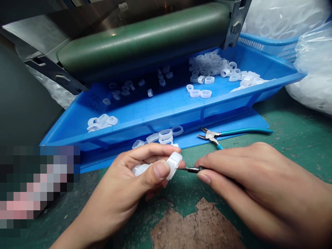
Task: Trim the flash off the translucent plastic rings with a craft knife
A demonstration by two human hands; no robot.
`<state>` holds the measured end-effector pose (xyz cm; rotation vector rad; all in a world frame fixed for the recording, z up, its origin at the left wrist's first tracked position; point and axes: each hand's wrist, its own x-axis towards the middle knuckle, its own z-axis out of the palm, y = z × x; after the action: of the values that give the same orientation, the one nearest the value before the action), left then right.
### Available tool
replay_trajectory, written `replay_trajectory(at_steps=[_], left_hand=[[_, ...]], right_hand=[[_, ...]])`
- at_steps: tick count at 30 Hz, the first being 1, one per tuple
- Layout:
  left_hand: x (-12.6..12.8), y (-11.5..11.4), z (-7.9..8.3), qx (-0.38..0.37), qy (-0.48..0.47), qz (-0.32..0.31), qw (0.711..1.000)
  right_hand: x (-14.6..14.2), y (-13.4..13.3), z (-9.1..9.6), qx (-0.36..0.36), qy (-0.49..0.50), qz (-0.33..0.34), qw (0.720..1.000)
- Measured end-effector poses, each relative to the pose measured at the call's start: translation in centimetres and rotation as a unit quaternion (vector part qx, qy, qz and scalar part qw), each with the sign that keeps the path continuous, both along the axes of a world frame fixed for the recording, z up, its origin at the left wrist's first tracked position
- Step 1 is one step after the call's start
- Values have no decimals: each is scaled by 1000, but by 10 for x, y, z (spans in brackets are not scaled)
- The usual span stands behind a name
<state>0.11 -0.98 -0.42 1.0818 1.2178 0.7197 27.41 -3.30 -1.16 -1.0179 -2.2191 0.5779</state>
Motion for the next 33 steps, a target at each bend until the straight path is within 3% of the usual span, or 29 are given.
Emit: replay_trajectory(at_steps=[6, 12, 16, 23, 33], left_hand=[[1, 1, 6, -9, -6, -12, 1000], [-1, 3, 2, -17, -13, -25, 999], [-3, 2, 0, -17, -18, -48, 999], [-4, 2, 1, -18, -23, -63, 998], [-1, 2, 2, -12, -34, -79, 996]], right_hand=[[-8, 6, 10, -19, -19, -13, 1000], [-19, 13, 21, -5, -36, -51, 998], [-9, 2, 16, -28, -36, -51, 998], [3, -13, 6, -129, -37, -24, 991], [1, -8, 11, -148, -51, -14, 988]])
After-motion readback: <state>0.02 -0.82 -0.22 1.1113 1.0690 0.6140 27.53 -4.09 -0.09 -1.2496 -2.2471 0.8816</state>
